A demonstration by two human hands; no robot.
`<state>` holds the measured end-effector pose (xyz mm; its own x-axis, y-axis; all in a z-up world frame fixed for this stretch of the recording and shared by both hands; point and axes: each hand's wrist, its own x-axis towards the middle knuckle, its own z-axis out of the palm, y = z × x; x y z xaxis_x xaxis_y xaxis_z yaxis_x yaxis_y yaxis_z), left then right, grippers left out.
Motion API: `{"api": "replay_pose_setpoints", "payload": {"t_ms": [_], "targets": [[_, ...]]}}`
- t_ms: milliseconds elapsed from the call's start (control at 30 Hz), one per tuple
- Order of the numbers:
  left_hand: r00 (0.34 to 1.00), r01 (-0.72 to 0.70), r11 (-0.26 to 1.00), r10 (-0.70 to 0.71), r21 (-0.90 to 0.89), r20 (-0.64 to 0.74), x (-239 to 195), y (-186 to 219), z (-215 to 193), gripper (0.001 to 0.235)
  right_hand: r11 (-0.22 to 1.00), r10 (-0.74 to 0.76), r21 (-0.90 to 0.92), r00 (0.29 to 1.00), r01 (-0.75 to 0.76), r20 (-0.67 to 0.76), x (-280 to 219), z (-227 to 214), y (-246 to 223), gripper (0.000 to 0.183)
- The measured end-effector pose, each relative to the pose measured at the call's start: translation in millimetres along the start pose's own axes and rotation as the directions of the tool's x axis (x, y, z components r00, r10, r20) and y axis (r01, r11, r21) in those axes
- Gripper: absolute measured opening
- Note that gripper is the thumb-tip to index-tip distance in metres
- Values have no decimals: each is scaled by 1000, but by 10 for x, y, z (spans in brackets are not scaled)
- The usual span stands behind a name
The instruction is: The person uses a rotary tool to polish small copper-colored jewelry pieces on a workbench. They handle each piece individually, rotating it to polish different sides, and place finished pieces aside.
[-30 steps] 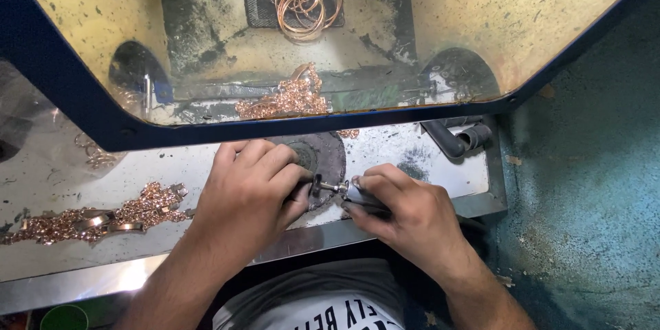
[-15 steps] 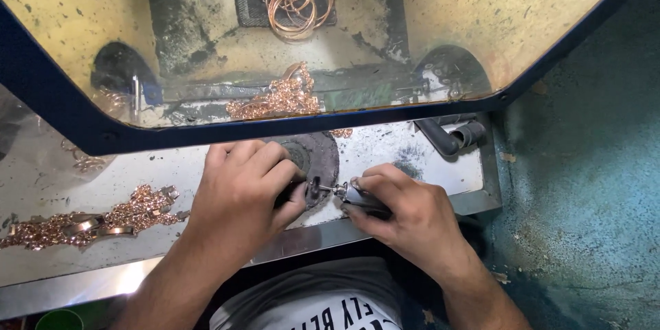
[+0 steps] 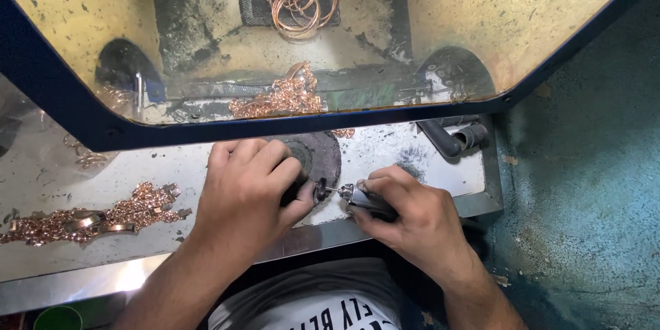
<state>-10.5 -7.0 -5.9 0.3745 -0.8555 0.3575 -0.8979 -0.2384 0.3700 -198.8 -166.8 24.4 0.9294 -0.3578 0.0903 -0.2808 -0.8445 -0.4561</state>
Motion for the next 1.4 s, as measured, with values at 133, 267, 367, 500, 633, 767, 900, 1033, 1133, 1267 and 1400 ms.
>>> {"api": "replay_pose_setpoints", "payload": {"t_ms": [133, 267, 367, 500, 633, 767, 900, 1033, 1133, 1267, 1400], "targets": [[1000, -5, 1000, 5, -2, 13, -7, -12, 2, 27, 1000, -9, -23, 1000, 9, -3, -17, 14, 24, 34], [1000, -16, 1000, 16, 6, 14, -6, -12, -1, 27, 999, -13, -45, 1000, 13, -5, -23, 15, 25, 34], [999, -25, 999, 26, -37, 23, -12, -20, -30, 26, 1000, -21, 8, 1000, 21, -7, -47, 6, 82, 35], [993, -11, 966, 40, -259, 107, -55, -63, -233, 22, 933, 246, 255, 967, -254, 64, -88, -86, 153, 35], [999, 20, 944, -10, -328, 30, -222, -156, -508, 23, 872, 399, 297, 916, -390, 31, -154, -58, 256, 37], [984, 132, 986, -118, -100, 133, -355, -298, -666, 36, 886, 382, 290, 924, -363, -9, -180, -39, 282, 35], [951, 192, 981, -180, -22, 253, -380, -401, -613, 47, 879, 418, 264, 908, -397, -26, -204, -15, 269, 36], [979, 134, 990, -127, -39, 161, -312, -375, -550, 34, 906, 357, 265, 933, -331, -54, -207, 8, 274, 36], [964, 194, 976, -169, -104, 206, -273, -332, -589, 22, 898, 375, 271, 925, -347, -57, -204, 3, 250, 34], [945, 262, 952, -219, -159, 242, -280, -314, -624, 20, 916, 343, 249, 936, -316, -74, -220, 31, 284, 35], [952, 241, 956, -199, -166, 231, -286, -340, -600, 19, 923, 329, 239, 941, -302, -83, -231, 47, 294, 37]]}}
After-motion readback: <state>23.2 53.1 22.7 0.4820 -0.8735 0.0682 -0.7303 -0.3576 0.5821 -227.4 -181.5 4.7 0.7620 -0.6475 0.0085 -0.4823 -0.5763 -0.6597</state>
